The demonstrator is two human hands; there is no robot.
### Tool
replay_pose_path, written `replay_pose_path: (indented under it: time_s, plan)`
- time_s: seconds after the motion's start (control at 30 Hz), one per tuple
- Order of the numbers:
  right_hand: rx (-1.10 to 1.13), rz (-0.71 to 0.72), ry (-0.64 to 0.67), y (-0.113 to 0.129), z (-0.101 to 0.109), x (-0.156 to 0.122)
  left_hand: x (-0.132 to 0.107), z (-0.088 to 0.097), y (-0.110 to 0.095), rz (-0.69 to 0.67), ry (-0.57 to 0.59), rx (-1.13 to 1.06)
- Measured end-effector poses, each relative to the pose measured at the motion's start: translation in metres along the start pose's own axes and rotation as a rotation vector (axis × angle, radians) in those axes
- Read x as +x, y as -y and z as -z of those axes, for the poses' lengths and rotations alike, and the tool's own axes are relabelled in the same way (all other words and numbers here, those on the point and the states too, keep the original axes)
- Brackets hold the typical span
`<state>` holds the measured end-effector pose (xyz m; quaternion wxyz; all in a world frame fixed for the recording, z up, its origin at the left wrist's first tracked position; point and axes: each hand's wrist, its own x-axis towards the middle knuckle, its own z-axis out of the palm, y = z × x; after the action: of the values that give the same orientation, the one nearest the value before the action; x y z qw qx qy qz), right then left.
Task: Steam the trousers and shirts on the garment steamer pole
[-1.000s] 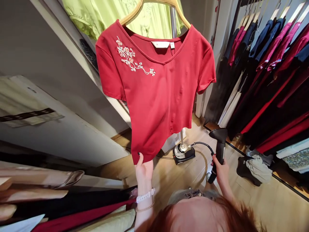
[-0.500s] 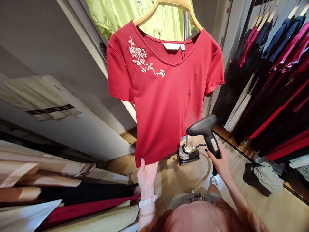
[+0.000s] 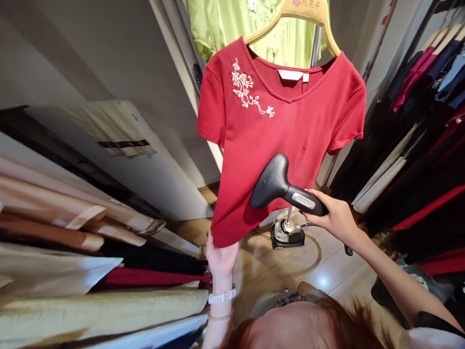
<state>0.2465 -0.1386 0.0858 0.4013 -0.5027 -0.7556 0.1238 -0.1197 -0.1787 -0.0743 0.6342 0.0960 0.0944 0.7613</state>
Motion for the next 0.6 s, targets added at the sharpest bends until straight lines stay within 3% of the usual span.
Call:
replay_pose_path:
  time_s: [0.13, 0.27, 0.43, 0.6]
  plan:
    - [0.055, 0.040, 0.053, 0.006, 0.002, 0.012, -0.016, -0.020, 0.024, -0.013, -0.143, 0.121]
    - [0.100, -0.010, 0.011, 0.007, -0.001, 0.012, -0.039, -0.033, 0.056, -0.245, -0.289, 0.398]
    - [0.214, -0.183, -0.063, 0.006, -0.017, 0.001, -0.065, -0.040, 0.095, -0.454, -0.463, 0.726]
    - [0.446, -0.338, -0.111, 0.019, -0.027, -0.012, -0.085, -0.044, 0.125, -0.372, -0.604, 1.042]
